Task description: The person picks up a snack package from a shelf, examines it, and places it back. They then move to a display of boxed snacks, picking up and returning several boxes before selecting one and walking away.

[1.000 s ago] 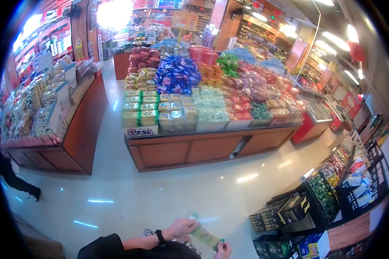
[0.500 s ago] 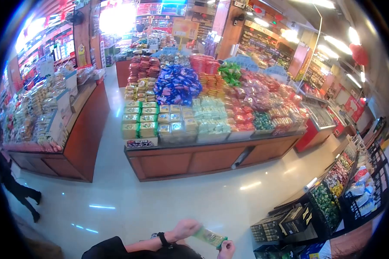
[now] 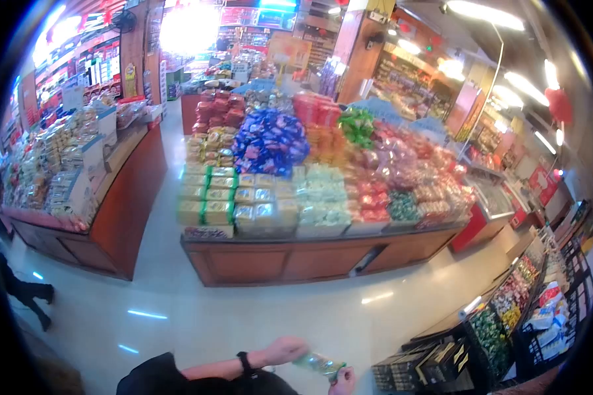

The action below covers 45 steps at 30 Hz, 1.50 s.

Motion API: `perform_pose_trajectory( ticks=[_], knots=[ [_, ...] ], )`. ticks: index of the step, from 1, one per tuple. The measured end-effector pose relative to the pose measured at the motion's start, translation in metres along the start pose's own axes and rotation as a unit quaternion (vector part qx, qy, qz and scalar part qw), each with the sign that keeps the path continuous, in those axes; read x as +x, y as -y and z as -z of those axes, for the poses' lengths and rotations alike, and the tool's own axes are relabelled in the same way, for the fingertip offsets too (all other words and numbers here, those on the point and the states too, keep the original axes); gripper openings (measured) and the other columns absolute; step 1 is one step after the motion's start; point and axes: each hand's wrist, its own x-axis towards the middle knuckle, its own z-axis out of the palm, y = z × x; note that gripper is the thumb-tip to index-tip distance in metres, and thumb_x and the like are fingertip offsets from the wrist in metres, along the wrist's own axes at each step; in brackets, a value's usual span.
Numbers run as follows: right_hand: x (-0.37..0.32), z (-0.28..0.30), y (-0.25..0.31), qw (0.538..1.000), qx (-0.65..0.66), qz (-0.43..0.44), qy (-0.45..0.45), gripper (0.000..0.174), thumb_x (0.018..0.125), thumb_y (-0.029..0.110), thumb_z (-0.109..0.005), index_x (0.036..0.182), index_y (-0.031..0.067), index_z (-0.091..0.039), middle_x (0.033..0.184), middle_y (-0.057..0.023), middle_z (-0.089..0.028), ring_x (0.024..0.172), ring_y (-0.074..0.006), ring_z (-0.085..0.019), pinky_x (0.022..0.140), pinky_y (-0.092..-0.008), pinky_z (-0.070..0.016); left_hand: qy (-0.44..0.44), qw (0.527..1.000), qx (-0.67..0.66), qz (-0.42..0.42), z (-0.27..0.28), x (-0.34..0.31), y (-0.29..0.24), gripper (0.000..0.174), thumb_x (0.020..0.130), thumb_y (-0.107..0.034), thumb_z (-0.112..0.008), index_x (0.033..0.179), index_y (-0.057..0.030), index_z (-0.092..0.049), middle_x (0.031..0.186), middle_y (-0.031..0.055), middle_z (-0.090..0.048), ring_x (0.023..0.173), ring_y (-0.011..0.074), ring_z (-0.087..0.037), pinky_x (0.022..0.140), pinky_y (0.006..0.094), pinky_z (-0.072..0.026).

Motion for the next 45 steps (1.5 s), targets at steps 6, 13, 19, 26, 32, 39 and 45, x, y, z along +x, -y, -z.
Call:
perform_pose_trajectory(
  ticks=[6,13,19,26,32,39,45],
  knots=[
    [0.078,0.0,-0.092,0.99,0.125,-0.055,0.026,0.005,0.099,0.012,-0.063,0.096,0.0088,-0.06,0.085,0.0004,-0.058,0.07,-0.0099,-0.054,0.06,-0.0251,-0.0449,-0.043,0.999,-0.005,0.02,0.025,0.03,0.024,0.027,0.102,-0.025,-0.057,0.09,-0.0019,-0.065,0.078,0.0172,-0.062,0.071,0.0349,-0.06,0.066,0.0423,-0.0492],
    [0.096,-0.071,-0.003,0.994,0.058,-0.027,0.091,0.026,0.105,0.029,-0.055,0.096,0.0049,-0.06,0.082,0.0012,-0.055,0.069,-0.0093,-0.049,0.062,-0.0237,-0.0425,-0.063,0.996,0.023,0.057,0.065,0.062,0.046,0.028,0.101,-0.026,-0.058,0.094,-0.0003,-0.066,0.082,0.0194,-0.065,0.072,0.0378,-0.062,0.065,0.0417,-0.0506],
    [0.143,-0.112,-0.003,0.979,0.065,-0.131,0.141,0.017,0.1,0.017,-0.061,0.107,0.0017,-0.062,0.095,-0.0056,-0.066,0.084,-0.016,-0.065,0.072,-0.0341,-0.0584,-0.133,0.987,0.011,0.088,0.108,0.064,0.064,0.026,0.1,-0.023,-0.057,0.085,-0.0021,-0.061,0.078,0.0214,-0.062,0.071,0.0416,-0.059,0.063,0.045,-0.0477],
    [0.149,-0.186,0.008,0.984,0.067,-0.137,0.093,0.015,0.102,0.017,-0.058,0.109,0.0031,-0.058,0.105,-0.007,-0.062,0.092,-0.0181,-0.063,0.077,-0.0404,-0.0599,-0.086,0.99,0.032,0.111,0.172,0.073,0.096,0.027,0.102,-0.027,-0.053,0.089,-0.0038,-0.058,0.079,0.0229,-0.062,0.071,0.0452,-0.059,0.061,0.0506,-0.0455],
    [0.154,-0.262,-0.025,0.981,0.079,-0.154,0.088,0.029,0.102,0.027,-0.059,0.115,0.0015,-0.058,0.103,-0.0098,-0.063,0.09,-0.0193,-0.064,0.075,-0.0358,-0.0549,-0.05,0.992,-0.017,0.116,0.238,0.062,0.153,0.022,0.1,-0.025,-0.051,0.099,-0.0044,-0.057,0.086,0.0258,-0.063,0.079,0.0493,-0.059,0.069,0.0541,-0.046],
    [0.156,-0.376,-0.009,0.982,0.037,-0.154,0.105,0.013,0.102,0.022,-0.059,0.101,0.0098,-0.057,0.097,-0.0034,-0.063,0.085,-0.0131,-0.063,0.067,-0.0332,-0.0584,-0.07,0.971,0.022,0.23,0.327,0.035,0.168,0.024,0.101,-0.026,-0.047,0.104,-0.0029,-0.051,0.089,0.0281,-0.063,0.086,0.0516,-0.059,0.073,0.0594,-0.0455],
    [0.157,-0.442,-0.005,0.977,0.043,-0.147,0.15,0.015,0.102,0.024,-0.061,0.097,0.0109,-0.057,0.094,-0.0008,-0.061,0.085,-0.012,-0.062,0.068,-0.0317,-0.0581,-0.095,0.967,0.016,0.235,0.37,0.01,0.197,0.023,0.101,-0.024,-0.046,0.109,-0.0029,-0.047,0.087,0.0285,-0.062,0.083,0.0524,-0.058,0.07,0.0601,-0.0438]
  ],
)
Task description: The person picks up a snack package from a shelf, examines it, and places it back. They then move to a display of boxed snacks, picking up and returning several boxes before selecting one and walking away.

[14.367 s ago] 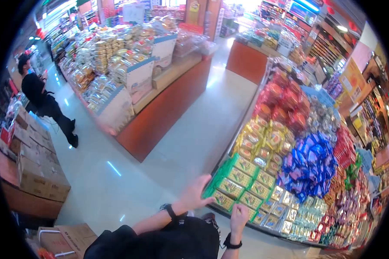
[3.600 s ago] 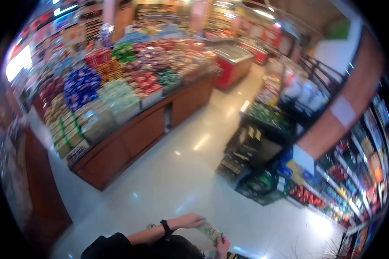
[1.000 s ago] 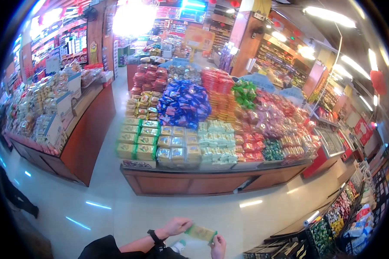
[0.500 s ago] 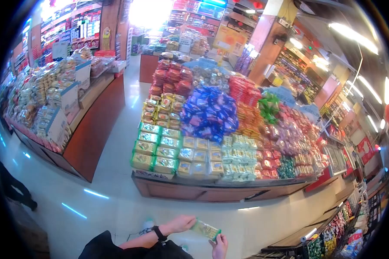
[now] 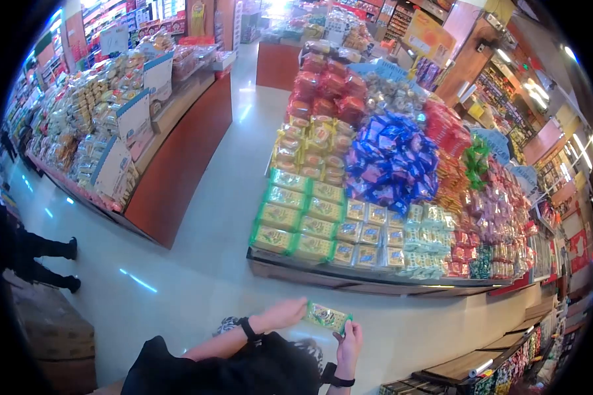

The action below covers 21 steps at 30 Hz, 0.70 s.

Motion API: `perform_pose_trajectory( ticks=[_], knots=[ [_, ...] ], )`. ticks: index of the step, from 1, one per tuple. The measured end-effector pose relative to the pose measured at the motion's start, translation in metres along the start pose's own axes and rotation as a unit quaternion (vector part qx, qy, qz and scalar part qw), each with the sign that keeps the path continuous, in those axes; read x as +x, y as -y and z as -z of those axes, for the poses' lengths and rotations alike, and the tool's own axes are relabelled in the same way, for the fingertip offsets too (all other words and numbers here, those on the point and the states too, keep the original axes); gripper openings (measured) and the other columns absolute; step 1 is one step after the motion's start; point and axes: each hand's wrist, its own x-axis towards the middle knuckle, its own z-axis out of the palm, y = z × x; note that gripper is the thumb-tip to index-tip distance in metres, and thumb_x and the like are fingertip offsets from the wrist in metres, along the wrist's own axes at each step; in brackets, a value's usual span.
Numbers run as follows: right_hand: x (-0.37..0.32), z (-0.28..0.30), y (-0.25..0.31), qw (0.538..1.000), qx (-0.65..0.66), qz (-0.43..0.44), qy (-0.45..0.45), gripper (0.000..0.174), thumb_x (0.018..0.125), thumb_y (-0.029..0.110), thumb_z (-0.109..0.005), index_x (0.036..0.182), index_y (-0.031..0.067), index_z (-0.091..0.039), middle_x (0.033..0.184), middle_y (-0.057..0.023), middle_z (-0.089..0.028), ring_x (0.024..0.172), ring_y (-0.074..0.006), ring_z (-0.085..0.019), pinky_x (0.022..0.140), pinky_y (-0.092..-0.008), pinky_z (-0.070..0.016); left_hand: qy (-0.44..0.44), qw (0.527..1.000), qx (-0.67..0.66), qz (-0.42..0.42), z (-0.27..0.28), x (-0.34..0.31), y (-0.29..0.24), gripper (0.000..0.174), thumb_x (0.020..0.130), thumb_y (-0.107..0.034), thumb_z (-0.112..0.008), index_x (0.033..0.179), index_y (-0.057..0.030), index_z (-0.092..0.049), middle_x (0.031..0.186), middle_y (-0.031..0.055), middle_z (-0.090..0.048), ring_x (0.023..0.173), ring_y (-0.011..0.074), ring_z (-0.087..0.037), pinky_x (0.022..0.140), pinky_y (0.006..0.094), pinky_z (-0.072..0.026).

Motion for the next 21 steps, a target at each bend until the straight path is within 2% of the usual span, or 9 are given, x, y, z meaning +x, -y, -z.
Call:
perform_pose_trajectory(
  ticks=[3,9,12,15,18,21],
  knots=[
    [0.005,-0.026,0.005,1.0,-0.012,-0.007,0.012,0.015,0.102,0.024,-0.062,0.096,0.0108,-0.057,0.094,-0.0004,-0.06,0.084,-0.012,-0.062,0.069,-0.0314,-0.0581,0.012,0.998,0.003,0.068,0.015,0.003,0.01,0.022,0.101,-0.024,-0.045,0.11,-0.0038,-0.048,0.09,0.0289,-0.063,0.084,0.0522,-0.059,0.07,0.0602,-0.0436],
    [0.024,-0.049,0.009,0.998,-0.053,-0.012,0.024,0.015,0.101,0.021,-0.063,0.093,0.0106,-0.055,0.09,-0.0014,-0.061,0.081,-0.0118,-0.061,0.069,-0.0308,-0.0571,-0.086,0.992,-0.071,0.061,0.016,0.029,0.045,0.021,0.102,-0.025,-0.045,0.111,-0.0063,-0.05,0.089,0.0294,-0.063,0.084,0.0516,-0.06,0.069,0.0597,-0.0447],
    [0.052,-0.053,0.004,0.997,-0.053,-0.011,0.055,0.015,0.101,0.019,-0.063,0.091,0.0097,-0.055,0.089,-0.0023,-0.063,0.079,-0.0117,-0.06,0.071,-0.0311,-0.0555,-0.149,0.987,-0.036,0.04,0.026,0.048,0.047,0.013,0.102,-0.018,-0.051,0.106,-0.0058,-0.05,0.078,0.0246,-0.062,0.074,0.0491,-0.06,0.061,0.0559,-0.0443],
    [0.083,-0.048,0.006,0.995,-0.055,-0.006,0.078,0.016,0.101,0.016,-0.063,0.089,0.009,-0.055,0.089,-0.0018,-0.063,0.079,-0.0112,-0.06,0.071,-0.0309,-0.0534,-0.138,0.988,-0.018,0.062,0.04,0.072,0.044,0.013,0.101,-0.017,-0.052,0.106,-0.0058,-0.051,0.077,0.0237,-0.063,0.074,0.0484,-0.061,0.06,0.0553,-0.0438],
    [0.125,-0.066,0.017,0.992,-0.051,0.0,0.116,0.016,0.101,0.015,-0.063,0.088,0.0089,-0.055,0.087,-0.0001,-0.062,0.078,-0.0104,-0.06,0.071,-0.0298,-0.0515,-0.175,0.983,0.025,0.047,0.059,0.093,0.035,0.011,0.1,-0.015,-0.054,0.104,-0.0053,-0.053,0.079,0.0224,-0.062,0.076,0.0458,-0.061,0.062,0.053,-0.0445],
    [0.167,-0.086,0.028,0.985,-0.075,0.023,0.154,0.016,0.1,0.014,-0.063,0.087,0.0087,-0.055,0.083,0.0015,-0.059,0.075,-0.009,-0.058,0.07,-0.0274,-0.0505,-0.28,0.956,0.066,-0.064,0.074,0.122,0.038,0.01,0.097,-0.013,-0.057,0.099,-0.0036,-0.056,0.081,0.0207,-0.061,0.078,0.0424,-0.059,0.065,0.0505,-0.0454]
  ],
)
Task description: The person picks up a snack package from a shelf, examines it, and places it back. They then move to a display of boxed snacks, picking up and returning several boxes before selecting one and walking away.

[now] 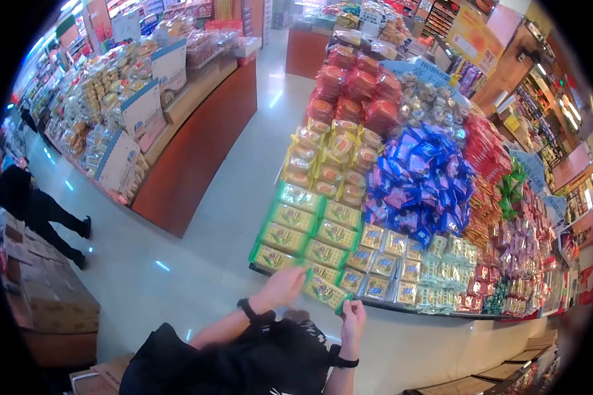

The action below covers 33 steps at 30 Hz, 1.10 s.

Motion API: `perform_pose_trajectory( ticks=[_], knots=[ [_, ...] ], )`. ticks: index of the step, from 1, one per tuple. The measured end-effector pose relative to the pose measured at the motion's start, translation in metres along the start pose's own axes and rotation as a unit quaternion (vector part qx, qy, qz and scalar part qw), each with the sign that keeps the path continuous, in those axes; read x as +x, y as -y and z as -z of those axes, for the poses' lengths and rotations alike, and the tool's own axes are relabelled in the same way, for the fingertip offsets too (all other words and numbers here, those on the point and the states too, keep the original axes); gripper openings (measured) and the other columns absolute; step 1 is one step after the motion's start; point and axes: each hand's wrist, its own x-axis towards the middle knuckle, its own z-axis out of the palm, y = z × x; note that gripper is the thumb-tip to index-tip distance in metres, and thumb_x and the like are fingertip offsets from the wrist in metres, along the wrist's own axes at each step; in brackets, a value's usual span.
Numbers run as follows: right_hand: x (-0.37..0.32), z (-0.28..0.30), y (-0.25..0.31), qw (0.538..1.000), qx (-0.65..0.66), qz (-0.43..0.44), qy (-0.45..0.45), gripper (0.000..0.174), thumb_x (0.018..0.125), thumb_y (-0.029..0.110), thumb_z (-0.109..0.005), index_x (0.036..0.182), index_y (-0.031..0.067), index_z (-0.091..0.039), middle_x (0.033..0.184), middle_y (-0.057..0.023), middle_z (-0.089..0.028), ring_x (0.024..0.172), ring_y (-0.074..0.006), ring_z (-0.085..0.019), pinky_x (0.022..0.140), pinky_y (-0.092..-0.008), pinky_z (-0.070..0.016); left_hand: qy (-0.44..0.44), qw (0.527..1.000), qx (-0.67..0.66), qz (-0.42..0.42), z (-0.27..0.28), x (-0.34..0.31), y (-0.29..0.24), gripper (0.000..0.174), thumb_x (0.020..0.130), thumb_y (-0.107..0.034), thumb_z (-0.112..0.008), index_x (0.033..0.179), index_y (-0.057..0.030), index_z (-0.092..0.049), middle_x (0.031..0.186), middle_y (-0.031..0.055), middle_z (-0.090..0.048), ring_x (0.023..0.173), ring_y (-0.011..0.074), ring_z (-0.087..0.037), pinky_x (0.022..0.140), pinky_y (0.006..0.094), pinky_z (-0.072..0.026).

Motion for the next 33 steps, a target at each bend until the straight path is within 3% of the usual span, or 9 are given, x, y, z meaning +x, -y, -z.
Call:
perform_pose_trajectory(
  ticks=[3,4,7,8,14,18,22,25,33],
  knots=[
    [0.044,-0.007,0.01,0.998,-0.06,0.018,0.014,0.016,0.1,0.015,-0.064,0.087,0.0085,-0.056,0.081,0.0016,-0.059,0.074,-0.0087,-0.058,0.07,-0.0277,-0.0522,0.03,0.994,0.039,0.098,0.005,0.033,-0.009,0.012,0.092,-0.011,-0.058,0.094,0.0011,-0.059,0.088,0.0225,-0.064,0.089,0.0433,-0.059,0.077,0.0517,-0.0479],
    [0.057,-0.013,0.008,0.999,-0.048,0.017,0.004,0.017,0.099,0.017,-0.065,0.087,0.0086,-0.057,0.079,0.0021,-0.059,0.072,-0.0084,-0.058,0.066,-0.0278,-0.0538,-0.016,0.998,0.054,0.018,-0.003,0.041,0.009,0.007,0.088,-0.008,-0.06,0.09,-0.001,-0.061,0.086,0.0189,-0.064,0.085,0.0402,-0.059,0.078,0.0502,-0.0473],
    [0.091,-0.021,0.01,0.998,-0.059,-0.028,0.014,0.017,0.099,0.018,-0.066,0.088,0.0086,-0.057,0.077,0.0024,-0.059,0.068,-0.0081,-0.058,0.06,-0.0276,-0.0545,-0.054,0.988,0.144,0.019,-0.011,0.058,0.027,0.005,0.086,-0.008,-0.062,0.09,-0.0047,-0.062,0.086,0.015,-0.064,0.085,0.036,-0.059,0.079,0.0472,-0.0465],
    [0.106,-0.019,-0.008,0.997,-0.069,0.01,0.022,0.018,0.099,0.021,-0.067,0.088,0.0088,-0.058,0.076,0.0028,-0.058,0.064,-0.0073,-0.056,0.055,-0.0259,-0.0528,-0.061,0.986,0.157,0.017,-0.012,0.061,0.034,0.007,0.085,-0.01,-0.064,0.092,-0.0076,-0.063,0.087,0.0122,-0.064,0.086,0.0339,-0.059,0.081,0.0463,-0.0451],
    [0.134,-0.033,0.0,0.994,-0.101,-0.018,0.029,0.022,0.097,0.025,-0.069,0.088,0.0087,-0.057,0.071,0.0027,-0.053,0.056,-0.0067,-0.051,0.049,-0.0233,-0.0478,-0.1,0.975,0.174,0.1,-0.023,0.068,0.042,0.019,0.085,-0.021,-0.069,0.1,-0.0092,-0.065,0.09,0.0104,-0.065,0.088,0.0334,-0.06,0.082,0.0482,-0.0438],
    [0.145,-0.026,-0.007,0.989,-0.135,-0.034,0.04,0.023,0.098,0.024,-0.068,0.086,0.0087,-0.055,0.07,0.0019,-0.053,0.053,-0.0066,-0.049,0.045,-0.0226,-0.0415,-0.088,0.971,0.197,0.1,-0.02,0.074,0.034,0.027,0.084,-0.032,-0.075,0.099,-0.0112,-0.068,0.091,0.0075,-0.067,0.089,0.0312,-0.062,0.081,0.0457,-0.0441],
    [0.147,-0.022,-0.013,0.989,-0.133,-0.026,0.057,0.023,0.097,0.023,-0.069,0.086,0.0084,-0.055,0.07,0.0015,-0.055,0.054,-0.0067,-0.05,0.045,-0.0228,-0.0422,-0.116,0.962,0.23,0.089,-0.026,0.077,0.031,0.025,0.082,-0.034,-0.077,0.094,-0.0137,-0.07,0.089,0.004,-0.068,0.085,0.0268,-0.062,0.079,0.0416,-0.0435],
    [0.147,-0.019,-0.012,0.989,-0.136,-0.031,0.053,0.023,0.097,0.022,-0.069,0.086,0.0084,-0.055,0.069,0.0014,-0.056,0.055,-0.007,-0.053,0.046,-0.0232,-0.0444,-0.183,0.961,0.205,0.026,-0.029,0.082,0.029,0.016,0.082,-0.025,-0.078,0.091,-0.0147,-0.069,0.069,-0.0005,-0.054,0.07,0.0215,-0.053,0.069,0.0378,-0.0366],
    [0.158,-0.02,0.004,0.976,-0.171,-0.104,0.089,0.019,0.098,0.021,-0.067,0.09,0.0079,-0.056,0.07,0.0007,-0.057,0.055,-0.0086,-0.054,0.05,-0.0241,-0.0467,-0.197,0.957,0.214,0.017,-0.033,0.084,0.038,0.01,0.08,-0.022,-0.078,0.085,-0.0189,-0.07,0.065,-0.0025,-0.049,0.066,0.0198,-0.049,0.067,0.0372,-0.0333]
  ],
)
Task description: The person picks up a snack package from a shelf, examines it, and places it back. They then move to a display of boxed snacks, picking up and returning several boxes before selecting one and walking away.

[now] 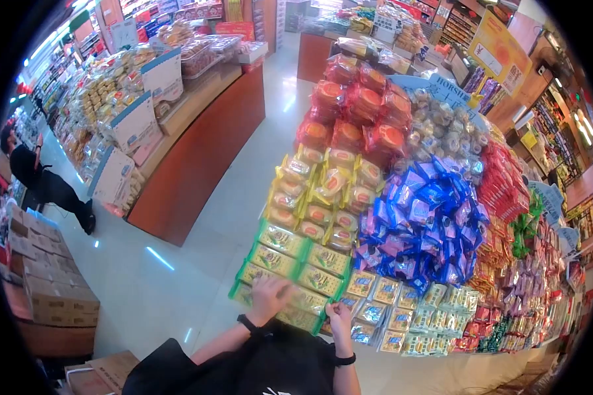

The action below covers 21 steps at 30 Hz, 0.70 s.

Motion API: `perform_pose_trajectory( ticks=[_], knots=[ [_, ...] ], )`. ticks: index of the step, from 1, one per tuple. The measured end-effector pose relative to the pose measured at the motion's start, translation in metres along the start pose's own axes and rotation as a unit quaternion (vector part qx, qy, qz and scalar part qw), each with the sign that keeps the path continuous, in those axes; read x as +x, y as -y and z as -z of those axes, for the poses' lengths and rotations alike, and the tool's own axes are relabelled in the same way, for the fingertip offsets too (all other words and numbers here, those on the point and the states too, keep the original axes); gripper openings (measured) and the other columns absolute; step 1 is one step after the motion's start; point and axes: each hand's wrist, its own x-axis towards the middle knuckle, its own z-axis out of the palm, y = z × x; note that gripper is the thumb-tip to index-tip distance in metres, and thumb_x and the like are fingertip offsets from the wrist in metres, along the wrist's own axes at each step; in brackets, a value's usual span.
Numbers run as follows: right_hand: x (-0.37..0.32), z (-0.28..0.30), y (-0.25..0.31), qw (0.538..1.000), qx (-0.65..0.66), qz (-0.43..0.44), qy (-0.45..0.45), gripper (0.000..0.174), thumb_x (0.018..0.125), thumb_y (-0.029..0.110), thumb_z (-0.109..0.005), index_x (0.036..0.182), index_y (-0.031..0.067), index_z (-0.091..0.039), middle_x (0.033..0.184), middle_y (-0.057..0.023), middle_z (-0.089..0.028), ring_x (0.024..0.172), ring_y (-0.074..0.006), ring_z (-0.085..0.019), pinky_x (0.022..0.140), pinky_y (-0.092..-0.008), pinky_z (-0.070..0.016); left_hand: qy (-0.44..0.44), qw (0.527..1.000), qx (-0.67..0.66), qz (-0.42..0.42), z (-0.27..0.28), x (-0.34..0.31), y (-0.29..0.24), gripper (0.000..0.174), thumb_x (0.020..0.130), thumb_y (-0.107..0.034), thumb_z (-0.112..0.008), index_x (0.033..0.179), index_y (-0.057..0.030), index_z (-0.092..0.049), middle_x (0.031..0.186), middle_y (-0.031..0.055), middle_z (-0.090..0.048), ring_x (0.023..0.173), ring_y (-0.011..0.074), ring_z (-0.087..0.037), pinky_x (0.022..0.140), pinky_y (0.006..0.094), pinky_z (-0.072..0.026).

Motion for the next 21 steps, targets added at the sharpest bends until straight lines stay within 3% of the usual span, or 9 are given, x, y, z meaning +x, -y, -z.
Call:
perform_pose_trajectory(
  ticks=[7,10,13,21],
  knots=[
    [0.007,0.009,0.012,0.998,-0.034,-0.032,0.05,0.019,0.098,0.021,-0.066,0.094,0.004,-0.057,0.072,-0.0016,-0.06,0.057,-0.0103,-0.055,0.051,-0.0246,-0.0436,-0.008,1.0,-0.01,0.018,-0.003,0.006,0.001,0.011,0.077,-0.017,-0.078,0.075,-0.0176,-0.067,0.063,-0.0035,-0.051,0.064,0.0192,-0.049,0.066,0.0368,-0.0328],
    [0.006,0.011,0.029,0.994,-0.026,-0.049,0.095,0.02,0.097,0.02,-0.066,0.1,0.0018,-0.059,0.073,-0.0026,-0.061,0.057,-0.0105,-0.056,0.05,-0.0243,-0.0421,0.033,0.999,0.009,0.03,0.0,0.004,0.002,0.01,0.078,-0.022,-0.077,0.08,-0.0174,-0.069,0.072,0.0,-0.063,0.07,0.0221,-0.057,0.072,0.0389,-0.0401],
    [0.007,0.013,0.035,0.992,-0.015,-0.057,0.113,0.021,0.098,0.02,-0.065,0.104,0.0005,-0.06,0.073,-0.0032,-0.061,0.056,-0.0109,-0.057,0.049,-0.0242,-0.0423,-0.008,1.0,-0.02,0.015,-0.003,0.008,0.001,0.013,0.077,-0.015,-0.078,0.073,-0.0168,-0.065,0.063,-0.0032,-0.051,0.063,0.0193,-0.049,0.065,0.0366,-0.0322],
    [0.004,0.01,0.043,0.991,-0.06,-0.071,0.093,0.022,0.098,0.019,-0.064,0.103,-0.0013,-0.06,0.069,-0.0045,-0.062,0.053,-0.0112,-0.058,0.048,-0.0259,-0.0441,-0.019,1.0,-0.018,0.011,-0.005,0.006,0.003,0.014,0.077,-0.016,-0.078,0.073,-0.0158,-0.064,0.061,-0.0024,-0.05,0.061,0.0202,-0.049,0.066,0.0366,-0.0325]
  ],
)
